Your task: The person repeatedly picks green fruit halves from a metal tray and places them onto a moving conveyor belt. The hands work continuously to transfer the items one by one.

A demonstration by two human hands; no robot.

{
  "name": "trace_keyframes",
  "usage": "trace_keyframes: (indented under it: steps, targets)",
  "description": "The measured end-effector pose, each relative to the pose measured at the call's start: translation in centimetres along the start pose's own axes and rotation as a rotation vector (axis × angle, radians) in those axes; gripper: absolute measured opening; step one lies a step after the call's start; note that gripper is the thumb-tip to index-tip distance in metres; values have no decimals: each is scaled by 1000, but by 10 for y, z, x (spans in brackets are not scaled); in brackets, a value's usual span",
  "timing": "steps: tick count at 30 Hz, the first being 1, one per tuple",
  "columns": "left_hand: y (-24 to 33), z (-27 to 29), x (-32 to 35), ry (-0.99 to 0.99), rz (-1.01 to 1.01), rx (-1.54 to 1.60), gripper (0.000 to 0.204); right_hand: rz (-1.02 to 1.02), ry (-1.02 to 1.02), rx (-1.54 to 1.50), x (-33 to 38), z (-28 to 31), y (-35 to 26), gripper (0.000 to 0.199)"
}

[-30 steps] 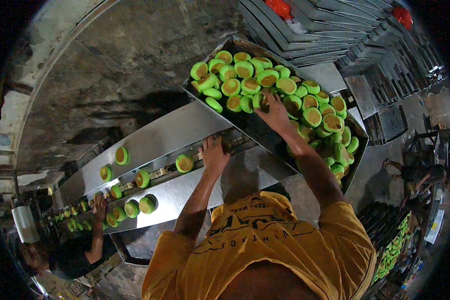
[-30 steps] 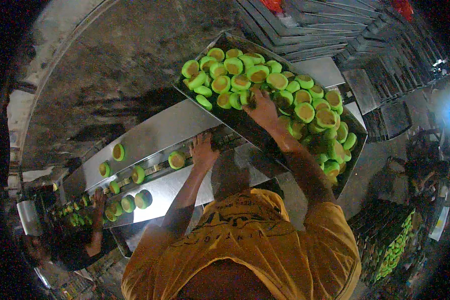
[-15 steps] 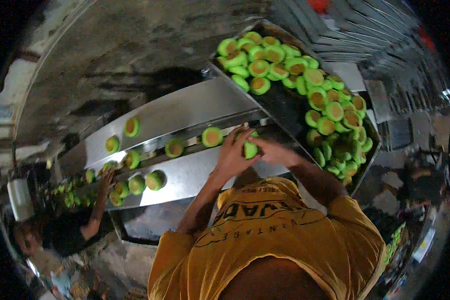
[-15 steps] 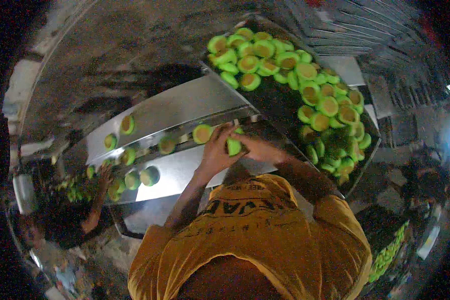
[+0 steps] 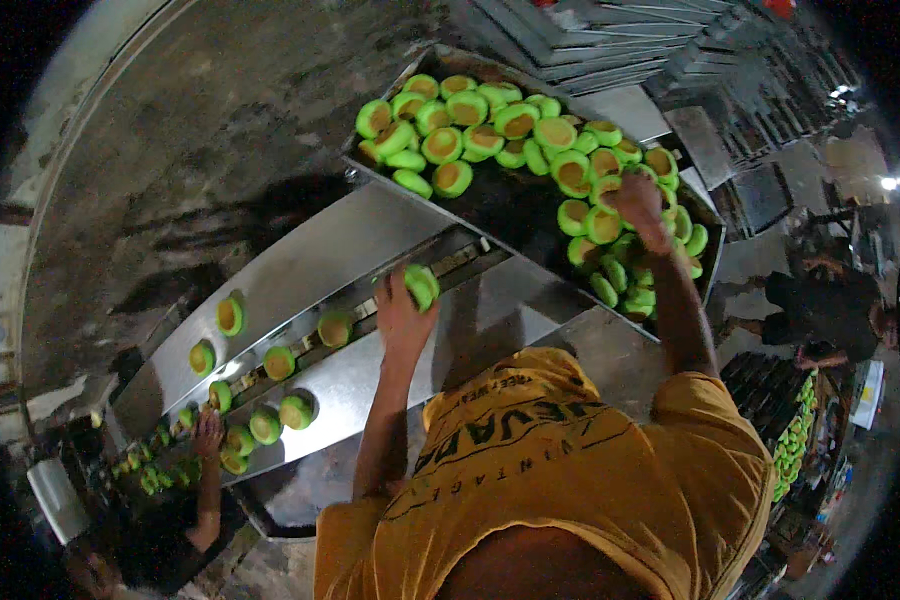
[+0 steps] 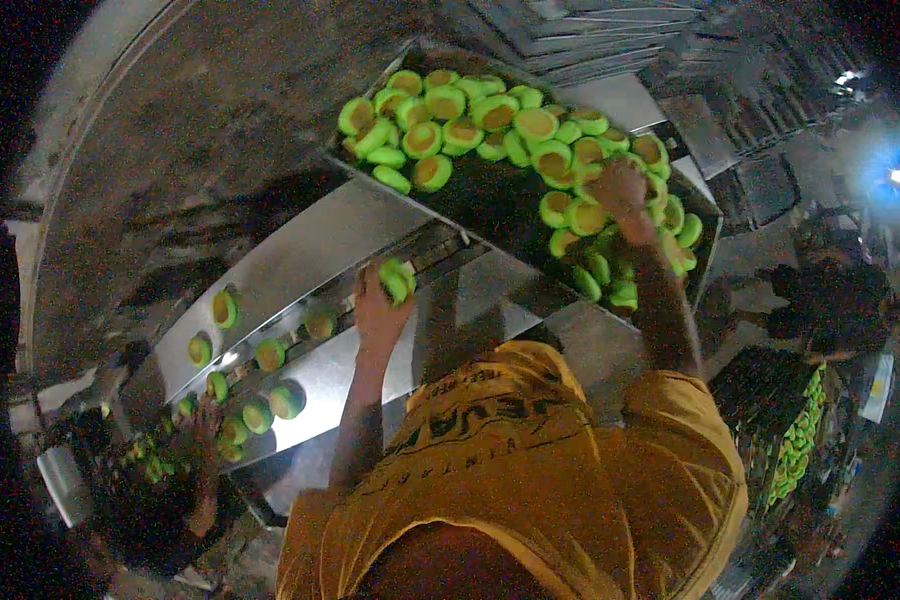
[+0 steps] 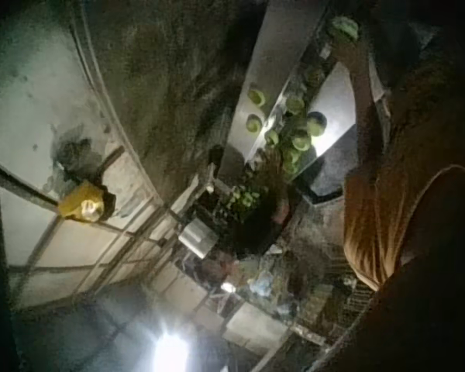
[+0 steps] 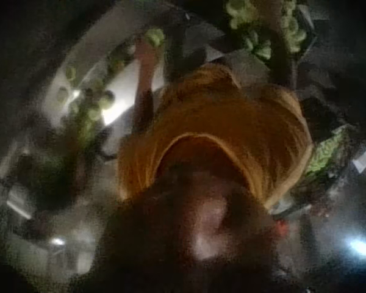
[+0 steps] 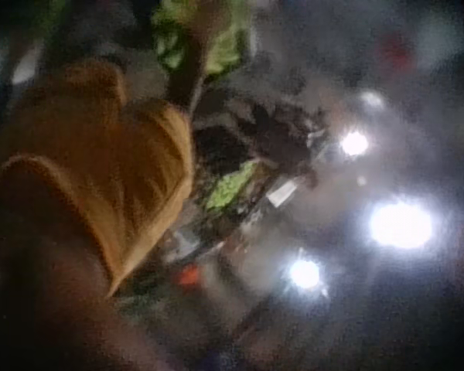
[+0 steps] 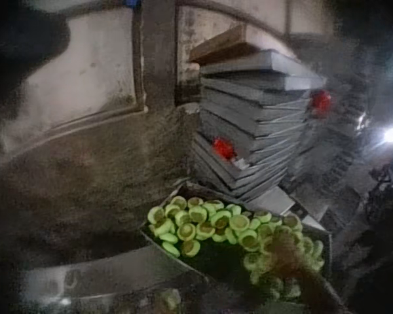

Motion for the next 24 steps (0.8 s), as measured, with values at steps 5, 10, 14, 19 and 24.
trace_keyframes:
  steps: [5, 10, 14, 19, 24]
  targets:
    - [-55, -48, -43, -104, 42, -280, 83, 223, 49, -550, 25, 55, -32, 63]
    - [-10, -2, -23, 19, 55, -185, 86, 365, 40, -278, 64, 6, -43, 64]
    - [53, -29, -31, -30, -47, -64, 87, 452, 34, -603, 67, 22, -75, 63]
    - [30, -126, -55, -48, -93, -293, 84, 241, 165, -665, 72, 26, -59, 68]
    - [34, -72, -39, -35, -13, -290, 70, -5, 31, -1743, 88, 51, -127, 47]
Point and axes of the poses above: each hand's wrist, its own x-axis away from the middle knuckle, its own z-axis out of the back of the hand, y = z × x, the point moved 7 cm from there along -x, towards the middle knuckle, and after that the axes turned 11 degrees about z, right-handed, at the moved point
